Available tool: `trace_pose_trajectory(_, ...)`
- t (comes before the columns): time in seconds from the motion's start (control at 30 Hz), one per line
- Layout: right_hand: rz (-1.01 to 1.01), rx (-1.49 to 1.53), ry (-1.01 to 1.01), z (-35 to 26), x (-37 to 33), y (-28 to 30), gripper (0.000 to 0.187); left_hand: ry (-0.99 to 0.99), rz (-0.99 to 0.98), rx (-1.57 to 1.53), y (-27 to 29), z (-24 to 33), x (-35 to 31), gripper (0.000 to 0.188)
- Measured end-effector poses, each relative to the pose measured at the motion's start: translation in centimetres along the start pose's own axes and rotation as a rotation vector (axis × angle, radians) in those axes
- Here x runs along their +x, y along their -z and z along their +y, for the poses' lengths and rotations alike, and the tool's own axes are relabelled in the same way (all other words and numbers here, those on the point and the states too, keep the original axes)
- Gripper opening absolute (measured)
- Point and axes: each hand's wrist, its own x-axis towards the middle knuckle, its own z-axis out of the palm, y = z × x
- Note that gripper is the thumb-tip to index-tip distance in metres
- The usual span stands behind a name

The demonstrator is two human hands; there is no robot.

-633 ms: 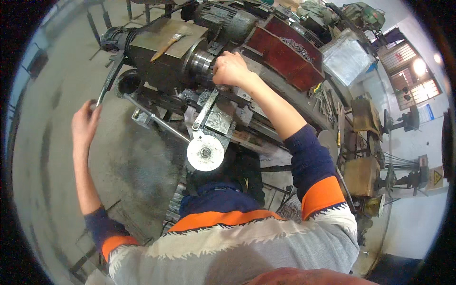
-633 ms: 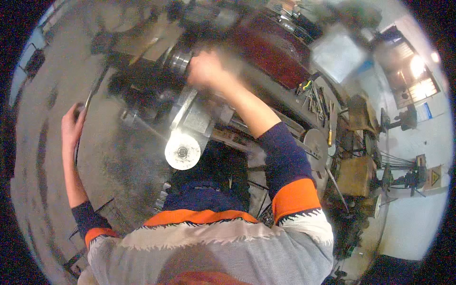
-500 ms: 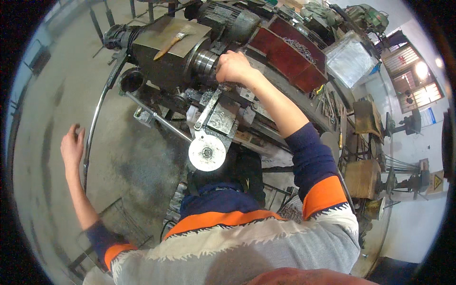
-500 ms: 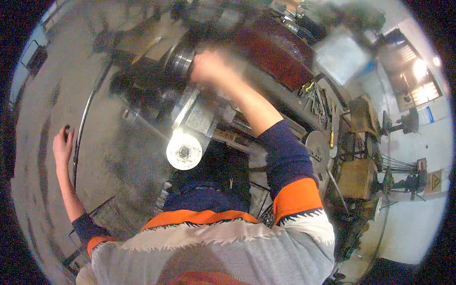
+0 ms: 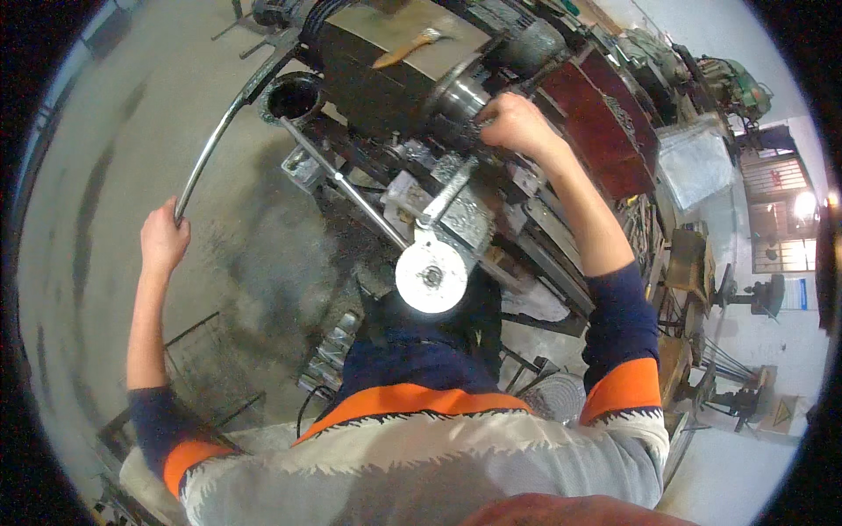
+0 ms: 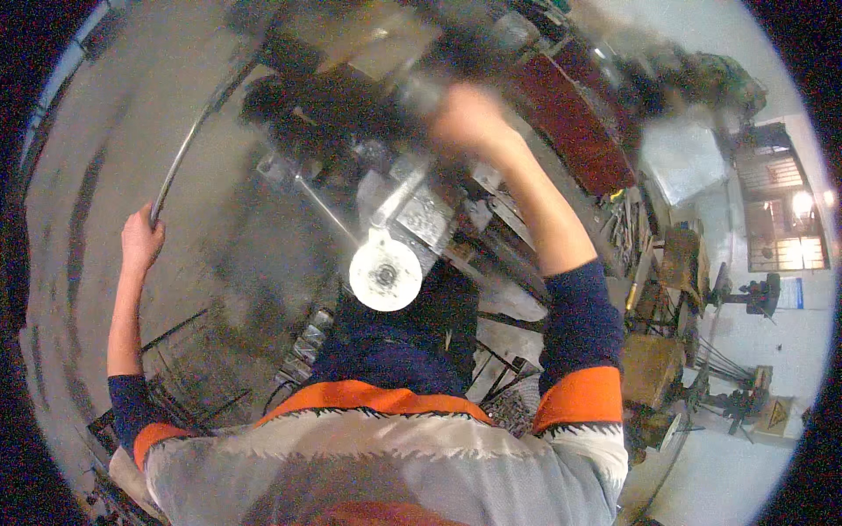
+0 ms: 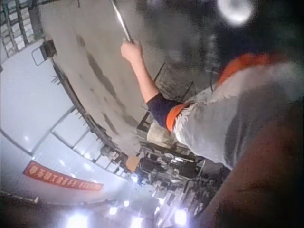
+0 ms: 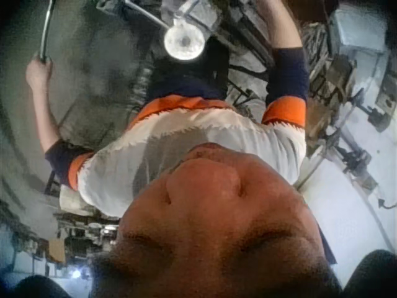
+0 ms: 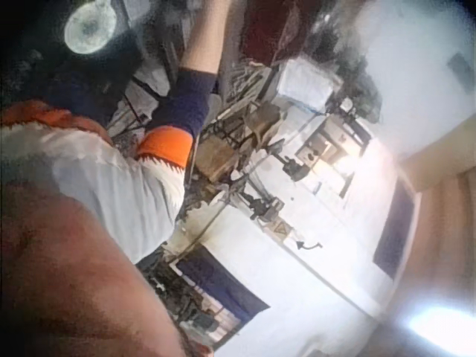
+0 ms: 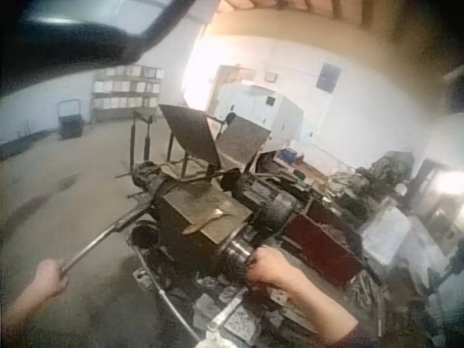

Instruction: The person operates a metal lathe, repeatedly loading small cylindrical metal pieces into the chuck, machining them, and removing the finished parts. The person uses both hands to manipulate the workpieces and machine controls throughout the process.

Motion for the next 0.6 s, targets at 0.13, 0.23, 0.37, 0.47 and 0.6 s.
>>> trace_pose_trajectory(0.13, -0.011, -0.019, 0.112, -0.6, 0.1, 0.6, 0.032, -0.104, 0.156, 0.370, -0.5, -11.7, 8.2, 0.013)
trace_pose_trajectory(0.23, 0.018, -0.048, 0.047, -0.1, 0.6, 0.0, 0.030, -0.041, 0.228, 0.413, -1.5, -14.0, 13.2, 0.014)
trace_pose_trajectory(0.37, 0.016, -0.133, 0.082, 1.0, 1.3, -0.6, 0.031, 0.225, 0.205, 0.308, -3.2, -13.3, 15.4, 0.017)
trace_pose_trajectory(0.47, 0.007, -0.104, 0.084, -0.4, 1.1, 0.1, 0.030, 0.314, 0.145, 0.235, -3.2, -14.3, 14.9, 0.026)
trace_pose_trajectory(0.6, 0.045, -0.069, 0.034, -0.4, 1.1, -0.8, 0.030, -0.048, 0.637, -0.209, -7.2, -10.9, 15.0, 0.031)
